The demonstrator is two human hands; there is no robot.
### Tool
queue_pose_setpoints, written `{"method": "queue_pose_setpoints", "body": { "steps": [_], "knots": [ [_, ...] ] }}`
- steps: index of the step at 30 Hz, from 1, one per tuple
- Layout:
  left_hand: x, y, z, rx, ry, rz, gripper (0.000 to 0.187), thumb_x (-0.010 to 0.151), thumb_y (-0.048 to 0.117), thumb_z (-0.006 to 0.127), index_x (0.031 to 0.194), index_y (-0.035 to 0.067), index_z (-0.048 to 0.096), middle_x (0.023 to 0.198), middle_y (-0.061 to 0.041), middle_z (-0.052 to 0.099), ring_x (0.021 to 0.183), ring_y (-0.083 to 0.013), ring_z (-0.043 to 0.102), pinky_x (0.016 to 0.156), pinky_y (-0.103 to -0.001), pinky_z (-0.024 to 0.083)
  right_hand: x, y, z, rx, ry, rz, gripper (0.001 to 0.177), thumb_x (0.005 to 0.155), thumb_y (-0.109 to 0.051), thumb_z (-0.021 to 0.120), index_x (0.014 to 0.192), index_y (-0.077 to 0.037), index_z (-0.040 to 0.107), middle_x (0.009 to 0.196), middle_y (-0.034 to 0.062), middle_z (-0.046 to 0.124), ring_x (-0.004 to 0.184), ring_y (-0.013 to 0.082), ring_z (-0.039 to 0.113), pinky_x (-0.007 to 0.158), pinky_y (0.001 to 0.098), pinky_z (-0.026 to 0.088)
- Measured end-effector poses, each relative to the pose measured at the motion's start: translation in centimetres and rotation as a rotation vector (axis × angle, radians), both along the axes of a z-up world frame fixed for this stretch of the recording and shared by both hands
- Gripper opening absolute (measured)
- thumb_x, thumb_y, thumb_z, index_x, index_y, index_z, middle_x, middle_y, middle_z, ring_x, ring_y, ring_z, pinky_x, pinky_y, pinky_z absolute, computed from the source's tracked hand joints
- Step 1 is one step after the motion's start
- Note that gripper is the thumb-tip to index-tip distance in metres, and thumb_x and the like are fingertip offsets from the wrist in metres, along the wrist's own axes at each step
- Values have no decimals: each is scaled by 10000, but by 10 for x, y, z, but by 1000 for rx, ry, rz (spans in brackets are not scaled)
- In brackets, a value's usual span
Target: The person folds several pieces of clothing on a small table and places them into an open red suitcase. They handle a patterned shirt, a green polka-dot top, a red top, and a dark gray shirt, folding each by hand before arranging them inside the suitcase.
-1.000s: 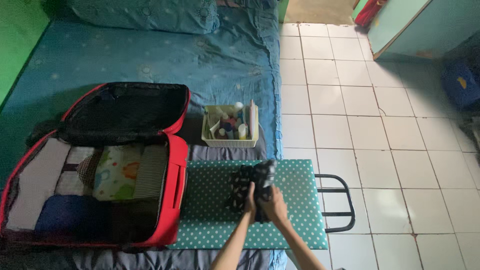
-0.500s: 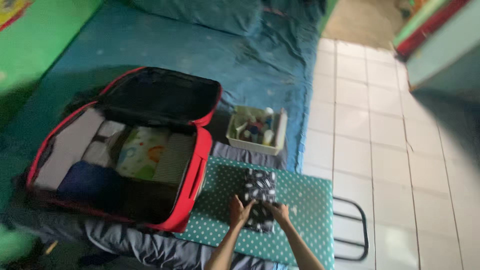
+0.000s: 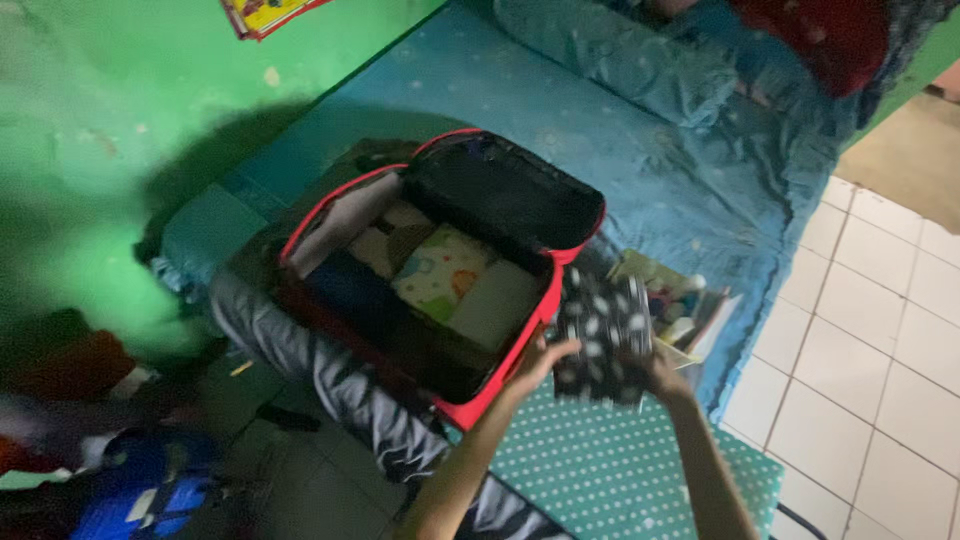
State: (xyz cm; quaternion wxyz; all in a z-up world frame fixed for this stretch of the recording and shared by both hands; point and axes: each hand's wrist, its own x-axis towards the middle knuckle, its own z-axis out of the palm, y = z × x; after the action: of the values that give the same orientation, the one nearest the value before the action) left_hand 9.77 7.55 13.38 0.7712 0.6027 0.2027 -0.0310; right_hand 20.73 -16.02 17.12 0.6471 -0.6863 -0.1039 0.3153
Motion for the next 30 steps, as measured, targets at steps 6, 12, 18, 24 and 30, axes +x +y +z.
{"method": "queue_pose_setpoints", "body": {
  "steps": [6,12,18,24,30],
  "knots": [
    [-15,173,30,480,-484,93,526,642,200,865,1133,124,693,1172,-134,675,1038,-320,583,891,-487,461,52,200,57,97,-155,308,613,856,-240,820,1373,28,628,1251,129,702,1105,205,649,982,358,549],
    [-52,302,46,717,-361,322,898,545,272,904,1334,69,527,1363,-206,518,1247,-434,435,1023,-608,295,13,342,9,-245,-680,390,768,727,-185,848,1417,-78,531,1215,164,711,1020,226,670,870,406,563],
    [-59,381,34,1501,-607,-124,1046,544,312,941,1468,114,494,1514,-176,516,1429,-399,423,1195,-655,145,-84,375,-27,-849,-766,559,758,881,-267,705,1570,-266,392,1081,234,724,971,403,702,861,516,556],
    [-37,416,-47,1275,-355,-1094,944,567,430,935,1371,59,607,1293,-189,667,1251,-330,607,1200,-488,340,-109,362,-38,-449,-583,724,726,790,-216,733,1482,-183,518,1069,189,753,925,347,726,822,468,571],
    [-40,424,-75,534,345,-817,649,604,330,867,1125,-39,751,1088,-177,781,984,-311,734,846,-427,564,-78,345,-81,-567,52,532,637,705,-367,876,1239,-91,663,984,98,748,822,176,655,746,384,564]
  ]
}}
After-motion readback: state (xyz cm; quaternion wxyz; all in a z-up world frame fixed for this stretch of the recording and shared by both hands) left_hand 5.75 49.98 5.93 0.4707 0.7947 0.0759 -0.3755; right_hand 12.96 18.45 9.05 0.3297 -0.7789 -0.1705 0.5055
